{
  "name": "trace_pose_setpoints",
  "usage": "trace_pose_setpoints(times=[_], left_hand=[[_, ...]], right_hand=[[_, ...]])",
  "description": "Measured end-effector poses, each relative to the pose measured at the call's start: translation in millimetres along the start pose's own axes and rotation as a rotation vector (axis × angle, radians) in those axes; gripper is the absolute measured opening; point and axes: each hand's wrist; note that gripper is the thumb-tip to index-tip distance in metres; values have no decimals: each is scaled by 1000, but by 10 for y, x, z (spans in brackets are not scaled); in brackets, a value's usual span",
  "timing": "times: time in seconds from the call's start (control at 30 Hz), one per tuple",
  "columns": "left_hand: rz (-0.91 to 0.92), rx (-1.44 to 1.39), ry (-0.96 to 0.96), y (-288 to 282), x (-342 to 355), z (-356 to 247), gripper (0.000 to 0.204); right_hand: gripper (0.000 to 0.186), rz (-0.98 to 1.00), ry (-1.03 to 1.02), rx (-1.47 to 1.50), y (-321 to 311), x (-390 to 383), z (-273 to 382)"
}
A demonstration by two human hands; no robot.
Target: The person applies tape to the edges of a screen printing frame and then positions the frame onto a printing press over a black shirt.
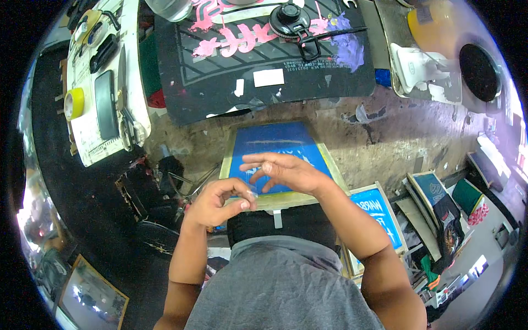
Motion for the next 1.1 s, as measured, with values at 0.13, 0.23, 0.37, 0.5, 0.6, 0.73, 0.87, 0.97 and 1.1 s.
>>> trace_pose_setpoints(times=[0.13,0.23,0.37,0.5,0.6,0.73,0.87,0.97,1.1], left_hand=[[172,75,54,-26,25,-144,10],[213,181,122,-14,29,-214,12],[247,230,123,-11,2,-297,12],[243,268,70,-20,-39,-345,12],[223,259,18,-33,-65,-352,12],[212,288,59,-52,-91,-357,14],[233,276,62,-53,-96,-370,14],[254,297,117,-52,-74,-370,13],[238,290,97,-40,-50,-362,14]], right_hand=[[56,127,44,-51,71,-28,33],[49,143,94,-118,96,-46,14],[43,215,68,-40,63,-40,-55],[39,219,85,19,49,-61,-116],[39,214,-16,15,72,-64,-121],[41,152,-73,-138,115,-90,-68],[43,170,-29,-215,183,-75,-55],[44,122,-6,-28,239,-75,-72],[45,167,57,-80,257,-93,-81]])
Point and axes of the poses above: each hand's wrist, its own x-axis towards the middle knuckle, its own y-axis out of the palm, z = x × y, and after that the axes turned 9 degrees about x, right-handed
